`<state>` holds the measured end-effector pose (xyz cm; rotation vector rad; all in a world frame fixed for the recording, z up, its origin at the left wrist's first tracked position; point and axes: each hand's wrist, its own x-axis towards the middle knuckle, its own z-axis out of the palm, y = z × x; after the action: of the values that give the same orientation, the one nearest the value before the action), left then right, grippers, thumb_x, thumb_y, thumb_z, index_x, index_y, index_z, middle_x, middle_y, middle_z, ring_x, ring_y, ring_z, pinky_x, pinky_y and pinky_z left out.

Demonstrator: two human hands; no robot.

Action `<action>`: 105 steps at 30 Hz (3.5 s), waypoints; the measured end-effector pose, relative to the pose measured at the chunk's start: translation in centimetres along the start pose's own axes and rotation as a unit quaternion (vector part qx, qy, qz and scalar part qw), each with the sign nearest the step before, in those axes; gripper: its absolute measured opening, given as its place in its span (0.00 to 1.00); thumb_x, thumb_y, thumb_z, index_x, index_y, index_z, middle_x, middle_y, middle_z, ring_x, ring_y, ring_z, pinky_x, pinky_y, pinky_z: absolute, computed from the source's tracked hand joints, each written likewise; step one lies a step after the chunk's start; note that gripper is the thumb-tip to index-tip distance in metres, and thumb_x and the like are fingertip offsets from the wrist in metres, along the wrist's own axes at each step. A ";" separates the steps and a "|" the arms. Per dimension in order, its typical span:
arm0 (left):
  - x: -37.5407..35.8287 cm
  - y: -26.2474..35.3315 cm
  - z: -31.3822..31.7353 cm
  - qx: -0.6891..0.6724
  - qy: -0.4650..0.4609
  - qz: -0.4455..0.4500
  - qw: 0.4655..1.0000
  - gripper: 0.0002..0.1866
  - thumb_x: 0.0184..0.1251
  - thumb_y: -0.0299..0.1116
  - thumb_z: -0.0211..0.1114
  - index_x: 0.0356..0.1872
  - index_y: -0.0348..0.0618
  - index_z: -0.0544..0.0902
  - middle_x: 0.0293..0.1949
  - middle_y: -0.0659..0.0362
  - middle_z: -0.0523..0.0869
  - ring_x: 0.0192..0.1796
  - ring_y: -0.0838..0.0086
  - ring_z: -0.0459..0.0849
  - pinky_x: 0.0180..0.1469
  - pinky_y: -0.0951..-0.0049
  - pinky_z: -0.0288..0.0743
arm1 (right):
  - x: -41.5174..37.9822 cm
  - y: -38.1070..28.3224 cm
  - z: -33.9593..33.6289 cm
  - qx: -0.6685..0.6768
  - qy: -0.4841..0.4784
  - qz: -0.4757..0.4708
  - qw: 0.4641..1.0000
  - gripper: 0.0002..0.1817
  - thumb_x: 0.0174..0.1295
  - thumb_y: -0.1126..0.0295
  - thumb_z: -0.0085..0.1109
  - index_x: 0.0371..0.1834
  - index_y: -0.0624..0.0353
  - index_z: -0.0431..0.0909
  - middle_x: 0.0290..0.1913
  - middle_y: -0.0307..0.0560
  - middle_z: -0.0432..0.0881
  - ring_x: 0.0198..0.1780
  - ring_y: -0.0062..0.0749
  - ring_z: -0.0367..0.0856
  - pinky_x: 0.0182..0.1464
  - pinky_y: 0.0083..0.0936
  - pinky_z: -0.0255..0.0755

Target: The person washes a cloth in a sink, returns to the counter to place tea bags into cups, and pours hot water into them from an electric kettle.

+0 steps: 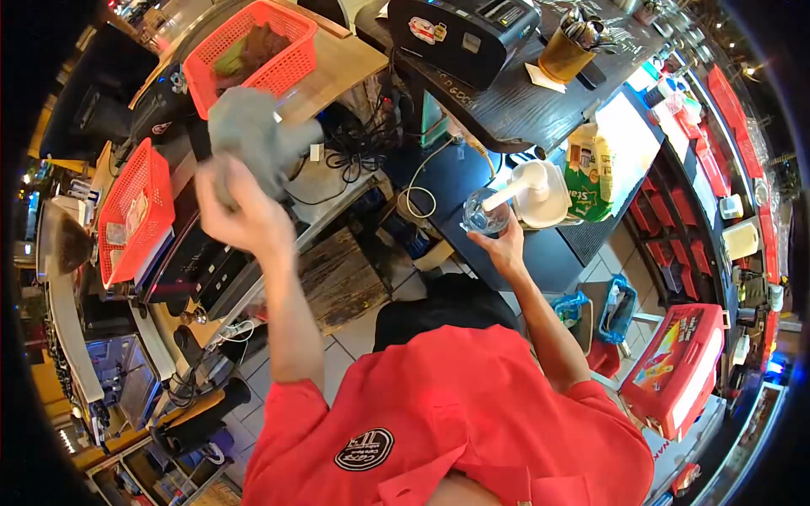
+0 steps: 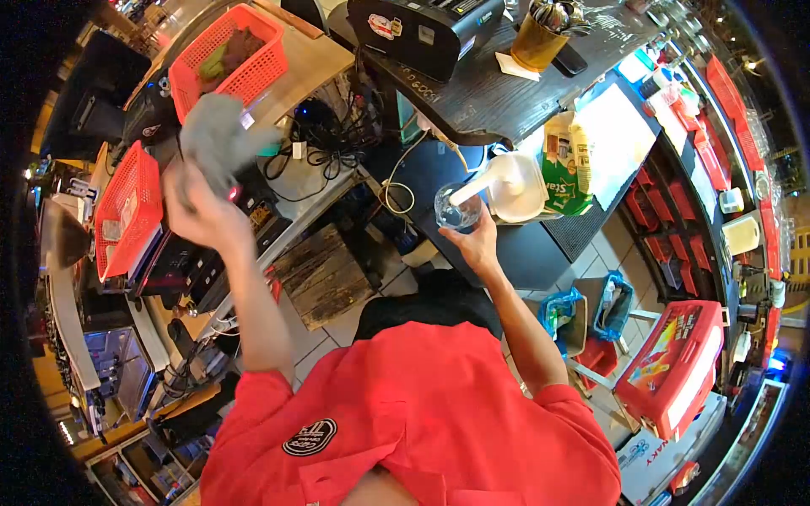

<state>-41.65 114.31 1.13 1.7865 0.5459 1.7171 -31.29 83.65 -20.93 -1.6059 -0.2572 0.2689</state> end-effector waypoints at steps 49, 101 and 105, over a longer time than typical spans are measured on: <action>-31.8 -16.4 17.5 0.015 -0.630 0.149 0.762 0.19 0.61 0.28 0.55 0.52 0.48 0.84 0.60 0.57 0.82 0.66 0.51 0.75 0.67 0.52 0.66 | -1.6 -2.5 -0.5 0.013 0.002 0.051 0.999 0.44 0.44 0.83 0.75 0.70 0.63 0.66 0.59 0.49 0.79 0.57 0.34 0.78 0.64 0.27 0.70; -35.0 -12.9 7.8 -0.171 -0.606 0.140 0.764 0.05 0.56 0.28 0.64 0.29 0.37 0.84 0.36 0.46 0.86 0.42 0.51 0.84 0.46 0.62 0.79 | 0.0 -0.2 0.1 -0.098 0.026 -0.003 0.995 0.44 0.39 0.76 0.76 0.66 0.66 0.69 0.54 0.53 0.82 0.53 0.39 0.80 0.59 0.30 0.73; -34.1 -10.9 6.0 -0.145 -0.641 -0.101 0.747 0.07 0.61 0.31 0.65 0.30 0.39 0.86 0.39 0.49 0.87 0.38 0.58 0.85 0.40 0.67 0.78 | 0.3 -0.3 0.6 -0.114 0.047 0.013 0.992 0.43 0.40 0.76 0.76 0.65 0.66 0.70 0.52 0.52 0.83 0.51 0.38 0.80 0.57 0.29 0.73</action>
<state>-37.30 99.02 -31.45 2.0462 -0.1506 0.1235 -31.18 84.35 -20.70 -1.8429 -0.1999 0.1892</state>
